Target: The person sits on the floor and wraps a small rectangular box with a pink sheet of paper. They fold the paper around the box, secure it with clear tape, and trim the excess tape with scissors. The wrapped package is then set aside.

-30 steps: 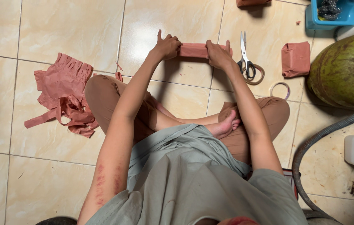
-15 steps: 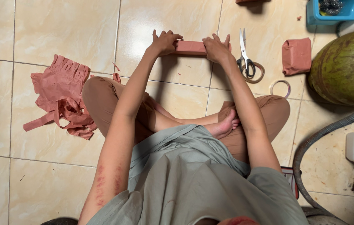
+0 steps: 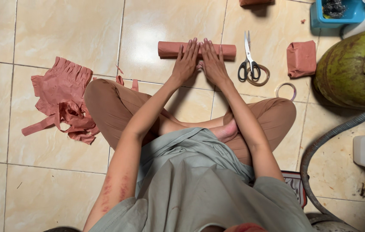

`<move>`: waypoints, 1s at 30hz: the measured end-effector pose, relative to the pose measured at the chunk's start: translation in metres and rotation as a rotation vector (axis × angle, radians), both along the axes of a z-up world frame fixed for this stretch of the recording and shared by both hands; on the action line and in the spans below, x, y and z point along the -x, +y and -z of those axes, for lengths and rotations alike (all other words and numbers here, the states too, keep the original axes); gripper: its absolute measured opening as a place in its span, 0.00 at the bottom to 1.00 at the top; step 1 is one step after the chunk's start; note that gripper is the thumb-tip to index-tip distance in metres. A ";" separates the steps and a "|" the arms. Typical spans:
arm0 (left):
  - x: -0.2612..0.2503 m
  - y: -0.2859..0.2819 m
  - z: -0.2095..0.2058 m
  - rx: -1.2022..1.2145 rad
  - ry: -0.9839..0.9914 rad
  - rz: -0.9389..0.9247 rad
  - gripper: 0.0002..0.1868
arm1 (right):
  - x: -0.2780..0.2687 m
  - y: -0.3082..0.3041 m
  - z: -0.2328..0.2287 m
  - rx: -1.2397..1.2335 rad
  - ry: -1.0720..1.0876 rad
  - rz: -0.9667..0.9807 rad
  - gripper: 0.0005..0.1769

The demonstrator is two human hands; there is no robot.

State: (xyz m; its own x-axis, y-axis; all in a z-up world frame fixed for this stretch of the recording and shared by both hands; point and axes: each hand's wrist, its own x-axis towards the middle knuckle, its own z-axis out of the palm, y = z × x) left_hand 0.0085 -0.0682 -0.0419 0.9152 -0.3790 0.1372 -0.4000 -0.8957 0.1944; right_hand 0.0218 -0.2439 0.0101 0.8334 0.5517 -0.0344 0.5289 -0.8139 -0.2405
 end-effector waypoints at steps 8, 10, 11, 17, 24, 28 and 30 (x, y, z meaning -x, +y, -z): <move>0.019 0.030 0.001 -0.003 0.005 -0.126 0.50 | 0.006 -0.033 0.019 -0.186 -0.045 0.075 0.45; 0.025 0.037 -0.006 0.023 0.106 -0.178 0.50 | 0.006 -0.036 0.021 -0.185 -0.062 0.103 0.46; 0.026 0.041 -0.010 0.028 0.044 -0.189 0.49 | 0.007 -0.036 0.021 -0.152 -0.076 0.123 0.46; 0.038 0.065 -0.029 0.056 0.223 -0.417 0.43 | 0.013 -0.041 0.015 -0.045 -0.117 0.254 0.49; 0.016 0.024 -0.020 -0.208 -0.141 -0.290 0.40 | 0.015 -0.013 0.014 -0.078 -0.129 0.092 0.52; 0.014 0.012 -0.010 0.229 0.132 -0.209 0.42 | 0.016 -0.009 0.020 -0.071 -0.175 0.065 0.53; 0.020 0.021 -0.006 0.197 0.101 -0.198 0.42 | 0.016 -0.015 0.023 -0.063 -0.176 0.076 0.52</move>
